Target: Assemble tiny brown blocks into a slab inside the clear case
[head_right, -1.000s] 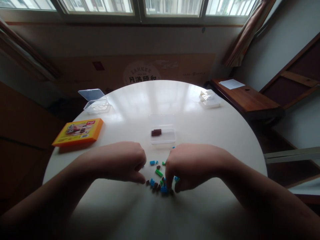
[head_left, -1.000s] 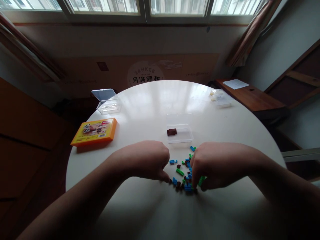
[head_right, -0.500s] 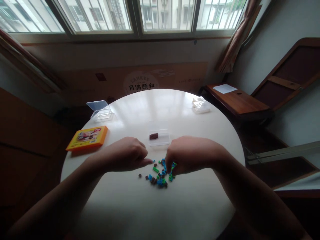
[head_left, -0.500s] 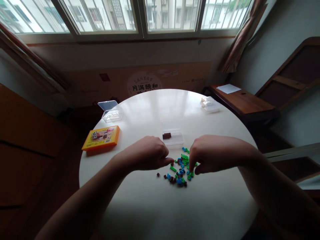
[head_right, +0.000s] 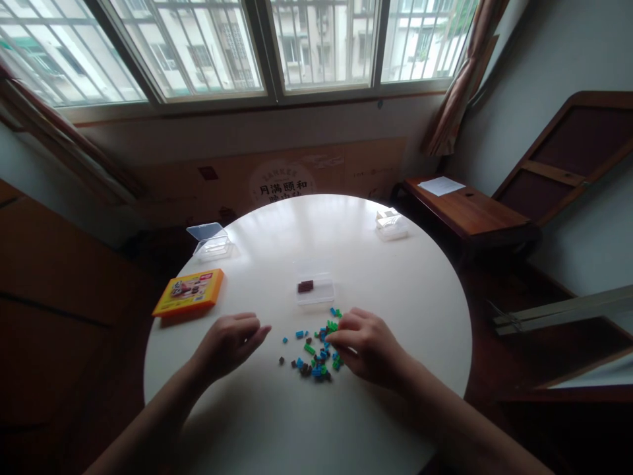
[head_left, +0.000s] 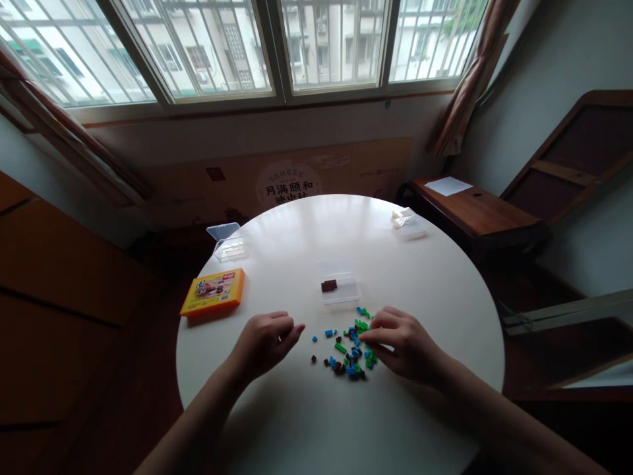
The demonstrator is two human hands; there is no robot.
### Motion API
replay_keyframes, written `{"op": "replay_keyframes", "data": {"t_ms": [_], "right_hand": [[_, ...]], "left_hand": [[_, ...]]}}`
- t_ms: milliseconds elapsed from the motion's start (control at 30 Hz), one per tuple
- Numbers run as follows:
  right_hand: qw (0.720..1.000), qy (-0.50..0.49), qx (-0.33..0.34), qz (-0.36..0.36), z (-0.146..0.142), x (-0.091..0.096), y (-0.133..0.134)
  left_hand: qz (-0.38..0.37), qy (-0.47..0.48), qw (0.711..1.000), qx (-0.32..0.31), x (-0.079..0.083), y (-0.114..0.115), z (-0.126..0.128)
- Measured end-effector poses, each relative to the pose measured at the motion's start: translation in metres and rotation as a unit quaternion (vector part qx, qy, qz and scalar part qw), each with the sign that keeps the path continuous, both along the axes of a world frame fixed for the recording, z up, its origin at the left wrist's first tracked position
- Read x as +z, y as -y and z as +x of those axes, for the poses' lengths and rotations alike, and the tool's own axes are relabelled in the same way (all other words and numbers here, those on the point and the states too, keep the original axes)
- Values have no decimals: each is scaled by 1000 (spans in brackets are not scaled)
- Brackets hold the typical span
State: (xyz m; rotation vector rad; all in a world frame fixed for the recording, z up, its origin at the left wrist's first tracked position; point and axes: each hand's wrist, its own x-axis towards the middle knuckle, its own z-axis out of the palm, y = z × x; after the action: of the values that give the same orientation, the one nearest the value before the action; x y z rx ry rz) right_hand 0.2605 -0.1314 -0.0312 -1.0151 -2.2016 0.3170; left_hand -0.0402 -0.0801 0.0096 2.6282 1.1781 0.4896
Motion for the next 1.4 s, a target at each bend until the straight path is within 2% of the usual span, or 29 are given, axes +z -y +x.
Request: {"op": "replay_keyframes", "data": {"t_ms": [167,367,667,867,1133,1400], "right_hand": [[997,36,72,10,-8,-2,-14],[998,19,62,12,-6,-8,-17],[995,44,89,-2,-8,-14,-20],[997,33,65,-34,-12,-11,-15],[998,-13,53,-6,-11,-19,-17],[998,18,52,-14,-15,-11,-14]], "left_hand": [[-15,33,993,110,-25,26,-26],[16,61,976,206,-32,30,-36],[-5,68,972,224,-30,26,-36],[-22,72,972,224,-27,24,-37],[-34,85,973,213,-30,21,-39],[-39,101,972,210,-35,18,-42]]}}
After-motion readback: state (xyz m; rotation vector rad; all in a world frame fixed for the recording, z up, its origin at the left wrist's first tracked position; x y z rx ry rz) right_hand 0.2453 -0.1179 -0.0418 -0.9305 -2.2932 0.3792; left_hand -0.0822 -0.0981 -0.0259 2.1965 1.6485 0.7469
